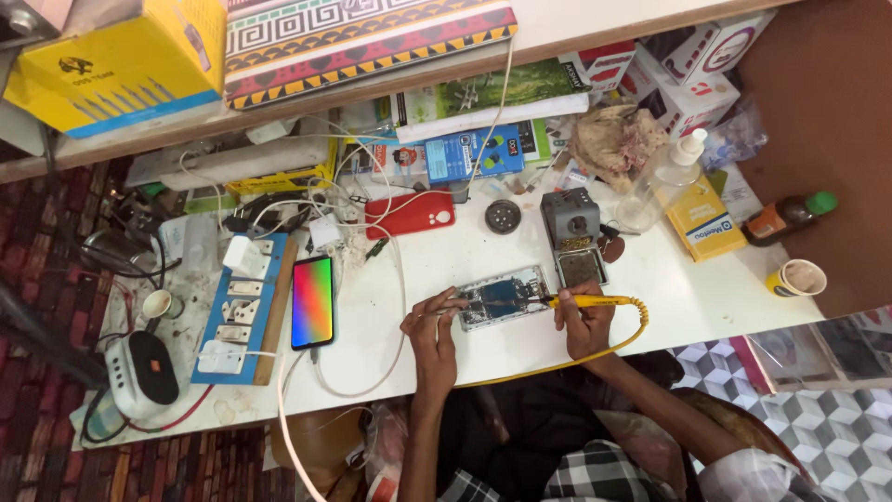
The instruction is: The person uses a soldering iron and a small tool to work on a disassembled mobile phone motherboard. They repeatedly apply the soldering iron to various points on the board while holding the board steady with the other hand.
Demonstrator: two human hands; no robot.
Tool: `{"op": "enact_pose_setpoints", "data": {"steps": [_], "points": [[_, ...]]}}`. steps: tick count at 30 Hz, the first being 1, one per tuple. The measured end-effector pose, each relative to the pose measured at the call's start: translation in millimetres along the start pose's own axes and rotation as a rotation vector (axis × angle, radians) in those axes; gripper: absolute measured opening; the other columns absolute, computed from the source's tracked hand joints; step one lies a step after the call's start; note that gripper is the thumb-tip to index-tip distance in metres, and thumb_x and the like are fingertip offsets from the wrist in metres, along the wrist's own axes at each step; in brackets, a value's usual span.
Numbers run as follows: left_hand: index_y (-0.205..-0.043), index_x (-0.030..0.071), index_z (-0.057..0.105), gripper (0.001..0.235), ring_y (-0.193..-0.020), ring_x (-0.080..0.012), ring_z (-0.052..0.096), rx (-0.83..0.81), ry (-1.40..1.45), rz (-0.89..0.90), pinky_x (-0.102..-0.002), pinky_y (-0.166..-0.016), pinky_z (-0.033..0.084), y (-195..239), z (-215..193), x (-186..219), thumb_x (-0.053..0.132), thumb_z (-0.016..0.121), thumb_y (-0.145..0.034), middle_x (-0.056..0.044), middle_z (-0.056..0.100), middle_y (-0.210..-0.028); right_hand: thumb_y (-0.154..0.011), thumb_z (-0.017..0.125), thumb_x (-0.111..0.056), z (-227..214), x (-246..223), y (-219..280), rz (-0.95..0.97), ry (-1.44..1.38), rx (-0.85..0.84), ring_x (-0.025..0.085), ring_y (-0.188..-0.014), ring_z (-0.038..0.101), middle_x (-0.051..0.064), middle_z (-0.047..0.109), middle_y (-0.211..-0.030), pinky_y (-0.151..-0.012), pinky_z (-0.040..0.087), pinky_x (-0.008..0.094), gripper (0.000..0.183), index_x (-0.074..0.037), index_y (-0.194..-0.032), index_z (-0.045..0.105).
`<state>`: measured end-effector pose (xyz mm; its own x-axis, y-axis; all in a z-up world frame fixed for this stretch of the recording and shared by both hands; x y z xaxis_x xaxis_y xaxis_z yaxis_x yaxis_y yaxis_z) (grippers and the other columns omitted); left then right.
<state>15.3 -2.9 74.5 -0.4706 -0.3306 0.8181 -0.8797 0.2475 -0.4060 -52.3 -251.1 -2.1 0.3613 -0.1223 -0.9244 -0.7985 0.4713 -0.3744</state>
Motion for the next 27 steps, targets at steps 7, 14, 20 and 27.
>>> {"op": "enact_pose_setpoints", "data": {"steps": [7,14,20,27], "points": [[-0.131,0.008,0.059,0.029,-0.107,-0.0134,0.062,0.017,0.124,-0.081,-0.038,-0.109,0.030,-1.8,5.7,-1.5,0.019,0.045,-0.109,0.000,0.077,-0.107,-0.105,0.056,-0.009,-0.3,5.4,3.2,0.021,-0.018,-0.001,0.006,-0.051,0.050,0.003,0.057,-0.064,-0.048,0.042,0.021,0.014,-0.004,-0.095,0.048],[-0.114,0.008,0.071,0.028,-0.095,-0.0174,0.057,0.059,-0.011,-0.018,-0.037,-0.099,0.027,-1.5,8.4,5.0,0.011,0.044,-0.107,-0.001,0.079,-0.101,-0.105,0.057,-0.010,0.6,2.3,4.5,0.045,-0.017,-0.003,0.005,-0.052,0.049,0.003,0.056,-0.065,-0.047,0.041,0.021,0.015,-0.004,-0.094,0.049],[-0.105,0.006,0.070,0.026,-0.094,-0.0198,0.061,-0.009,-0.015,0.001,-0.037,-0.096,0.031,-2.1,3.5,-4.8,0.006,0.045,-0.104,-0.003,0.078,-0.102,-0.106,0.057,-0.011,0.4,0.5,5.3,-0.002,-0.015,-0.017,0.004,-0.051,0.048,0.001,0.055,-0.064,-0.047,0.040,0.021,0.017,-0.005,-0.093,0.048],[-0.097,0.003,0.068,0.026,-0.098,-0.0227,0.069,0.009,0.067,0.035,-0.038,-0.096,0.040,-2.0,-0.1,-8.3,0.002,0.043,-0.103,-0.007,0.076,-0.104,-0.105,0.058,-0.009,0.4,8.5,4.1,0.036,-0.043,0.028,0.004,-0.052,0.046,0.001,0.056,-0.065,-0.048,0.038,0.020,0.017,-0.005,-0.093,0.047]]}}
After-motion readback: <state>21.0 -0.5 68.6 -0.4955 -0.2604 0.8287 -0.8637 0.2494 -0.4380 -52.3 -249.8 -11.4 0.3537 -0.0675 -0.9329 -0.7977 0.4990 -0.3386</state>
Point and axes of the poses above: each hand's wrist, its own y-axis away from the middle knuckle, its own z-axis out of the palm, x = y × z, the point moved 3 cm from there along -y, towards the middle knuckle
